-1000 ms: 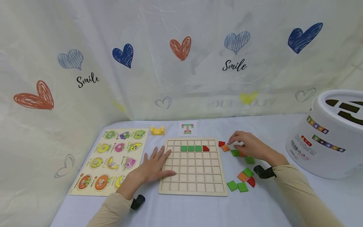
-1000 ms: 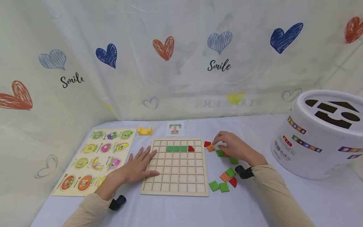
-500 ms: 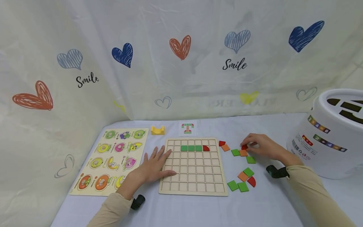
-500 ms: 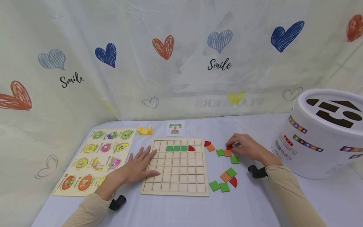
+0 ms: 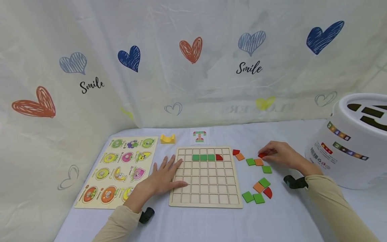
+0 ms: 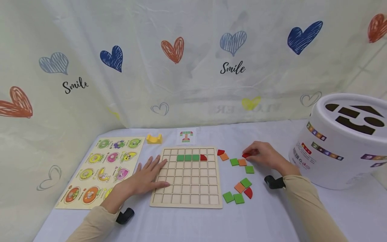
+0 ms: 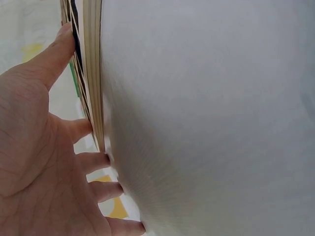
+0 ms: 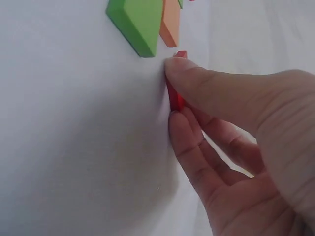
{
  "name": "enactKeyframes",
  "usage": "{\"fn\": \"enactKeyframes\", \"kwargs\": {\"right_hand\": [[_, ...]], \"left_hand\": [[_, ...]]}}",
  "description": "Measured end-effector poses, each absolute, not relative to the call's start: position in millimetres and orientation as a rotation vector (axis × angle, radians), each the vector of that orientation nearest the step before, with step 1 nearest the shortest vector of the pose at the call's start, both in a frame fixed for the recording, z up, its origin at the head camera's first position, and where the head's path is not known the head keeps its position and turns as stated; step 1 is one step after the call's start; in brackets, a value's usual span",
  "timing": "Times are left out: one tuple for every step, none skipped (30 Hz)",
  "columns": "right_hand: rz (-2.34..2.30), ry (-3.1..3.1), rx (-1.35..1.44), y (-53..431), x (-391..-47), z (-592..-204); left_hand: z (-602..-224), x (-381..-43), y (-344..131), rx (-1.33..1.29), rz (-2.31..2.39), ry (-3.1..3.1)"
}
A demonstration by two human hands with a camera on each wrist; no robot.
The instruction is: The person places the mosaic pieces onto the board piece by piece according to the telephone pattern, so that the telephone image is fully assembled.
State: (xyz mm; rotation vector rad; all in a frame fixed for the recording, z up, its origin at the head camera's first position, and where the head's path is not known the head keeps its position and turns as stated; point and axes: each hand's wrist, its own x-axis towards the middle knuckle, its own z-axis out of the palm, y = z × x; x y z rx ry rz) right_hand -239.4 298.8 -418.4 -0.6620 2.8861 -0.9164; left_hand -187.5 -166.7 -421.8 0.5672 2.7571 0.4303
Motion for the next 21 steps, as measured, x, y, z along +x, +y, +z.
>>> {"fn": "enactKeyframes", "kwargs": {"right_hand": [[-0.926,2.882,-0.638,299.7,-239.6,-418.7],[-0.932,2.879,-0.616,300.8,-239.9,-419.0],[-0.938,2.877,-0.596,302.0,-240.2,-419.3],[-0.939,2.878,-0.582,303.3,-240.6,-419.5],[-0.939,2.877,-0.573,304.6,-241.0,-419.9],[-0.937,2.878,-0.564,305.4,-241.4,-420.0],[-0.933,2.882,-0.559,306.1,-241.6,-420.2],[-0.93,2.888,-0.556,306.9,-241.6,-420.4],[-0.928,2.896,-0.553,307.4,-241.4,-420.6],[-0.924,2.903,-0.547,307.7,-241.2,-420.9],[-0.924,2.911,-0.543,307.8,-240.8,-421.1],[-0.924,2.92,-0.538,307.5,-240.4,-421.4],[-0.928,2.929,-0.538,307.2,-239.8,-421.5],[-0.932,2.939,-0.542,306.9,-239.3,-421.7],[-0.94,2.947,-0.544,306.6,-238.8,-422.0],[-0.945,2.957,-0.549,306.2,-238.3,-422.1],[-0.954,2.969,-0.56,305.8,-237.8,-422.2],[-0.963,2.978,-0.573,305.5,-237.3,-422.3],[-0.974,2.991,-0.59,305.4,-236.7,-422.5],[-0.98,3.001,-0.604,305.3,-236.3,-422.7],[-0.985,3.009,-0.615,305.4,-235.8,-422.8]], "left_hand": [[-421.9,-187.5,-166.8,0.57,0.43,2.759],[-421.7,-187.4,-167.0,0.57,0.426,2.758],[-422.0,-187.4,-167.1,0.574,0.426,2.76],[-422.2,-187.4,-167.2,0.575,0.426,2.761],[-422.3,-187.4,-167.4,0.576,0.427,2.762],[-422.2,-187.3,-167.4,0.573,0.426,2.759],[-422.2,-187.3,-167.4,0.575,0.43,2.76],[-422.2,-187.3,-167.4,0.573,0.431,2.759],[-422.5,-187.5,-167.5,0.575,0.436,2.76],[-422.5,-187.7,-167.6,0.574,0.435,2.759],[-422.2,-187.7,-167.6,0.576,0.434,2.759],[-422.0,-187.8,-167.7,0.576,0.434,2.759],[-422.1,-188.0,-167.9,0.577,0.434,2.76],[-422.0,-188.1,-167.9,0.578,0.435,2.759],[-421.7,-188.1,-168.0,0.579,0.434,2.758],[-421.6,-188.1,-168.0,0.579,0.434,2.757],[-421.3,-188.1,-167.9,0.579,0.433,2.756],[-421.5,-188.3,-167.9,0.579,0.435,2.754],[-421.7,-188.4,-167.9,0.579,0.435,2.752],[-421.9,-188.4,-167.8,0.58,0.435,2.75],[-422.1,-188.5,-167.7,0.578,0.435,2.749]]}}
